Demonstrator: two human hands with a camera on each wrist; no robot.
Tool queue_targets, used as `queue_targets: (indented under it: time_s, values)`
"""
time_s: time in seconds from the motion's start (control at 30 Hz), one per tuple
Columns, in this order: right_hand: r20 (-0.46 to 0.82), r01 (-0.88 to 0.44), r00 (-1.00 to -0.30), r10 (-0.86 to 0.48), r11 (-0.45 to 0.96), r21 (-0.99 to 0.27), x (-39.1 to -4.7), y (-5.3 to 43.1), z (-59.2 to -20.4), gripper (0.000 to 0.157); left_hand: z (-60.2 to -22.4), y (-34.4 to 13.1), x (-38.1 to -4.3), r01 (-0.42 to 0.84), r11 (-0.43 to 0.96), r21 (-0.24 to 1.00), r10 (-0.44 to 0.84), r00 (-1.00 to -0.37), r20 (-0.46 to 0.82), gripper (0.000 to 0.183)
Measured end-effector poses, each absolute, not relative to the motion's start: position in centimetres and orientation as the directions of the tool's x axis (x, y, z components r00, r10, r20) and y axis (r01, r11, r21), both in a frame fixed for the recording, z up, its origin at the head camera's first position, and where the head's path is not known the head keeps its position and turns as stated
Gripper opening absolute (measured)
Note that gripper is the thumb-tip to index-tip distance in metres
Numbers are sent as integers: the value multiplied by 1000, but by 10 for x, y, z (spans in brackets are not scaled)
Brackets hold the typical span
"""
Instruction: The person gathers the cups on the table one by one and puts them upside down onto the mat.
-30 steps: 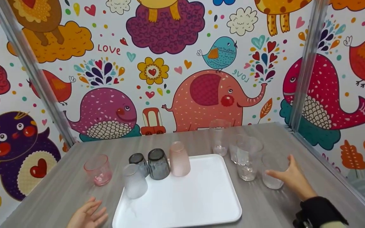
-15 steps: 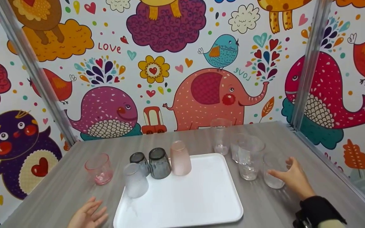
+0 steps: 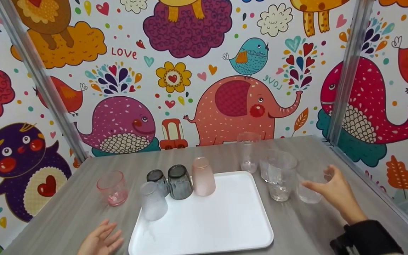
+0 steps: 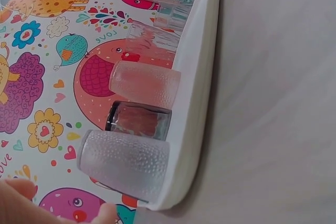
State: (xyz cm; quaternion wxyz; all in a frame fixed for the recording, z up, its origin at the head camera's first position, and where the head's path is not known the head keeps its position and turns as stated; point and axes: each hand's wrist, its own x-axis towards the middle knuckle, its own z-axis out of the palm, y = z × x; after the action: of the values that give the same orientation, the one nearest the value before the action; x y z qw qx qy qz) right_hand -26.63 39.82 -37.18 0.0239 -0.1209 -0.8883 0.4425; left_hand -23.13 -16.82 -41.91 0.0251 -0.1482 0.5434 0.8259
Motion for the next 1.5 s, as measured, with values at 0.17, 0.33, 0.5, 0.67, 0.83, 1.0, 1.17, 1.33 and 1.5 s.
queue_targets:
  time_s: [0.17,0.33,0.5,0.67,0.83,1.0,1.17,1.33,1.5]
  values:
    - [-14,150,-975,221,611,-777,-254,376,-344,110,-418,-166,-231,-196,-403,894,-119,-957,-263,75]
    - [17,74,-990,140,616,-784,-248,348,-324,106,-414,-161,-230,-193,-414,890,-100,-962,-255,75]
    - [62,-30,-997,34,587,-809,-248,323,-316,93,-410,-145,-231,-151,-436,887,-103,-971,-217,73]
    - [120,-117,-992,-24,491,-863,-252,298,-316,86,-407,-110,-234,-58,-429,902,-94,-990,-109,65]
    - [146,-157,-988,-59,284,-946,-258,261,-322,77,-398,-65,-236,-57,-438,897,6,-998,-60,64]
    - [150,-146,-987,-64,-66,-987,-264,217,-330,64,-381,-20,-244,-133,-484,865,134,-988,-77,71]
    - [178,-143,-975,-135,-231,-962,-264,182,-340,62,-367,4,-254,-265,-546,794,228,-960,-163,77]
    - [209,-143,-952,-224,-280,-949,-264,166,-348,68,-363,6,-258,-321,-624,713,274,-944,-186,73]
    - [229,-148,-940,-254,-300,-942,-265,163,-353,73,-360,2,-257,-336,-638,693,310,-936,-168,74]
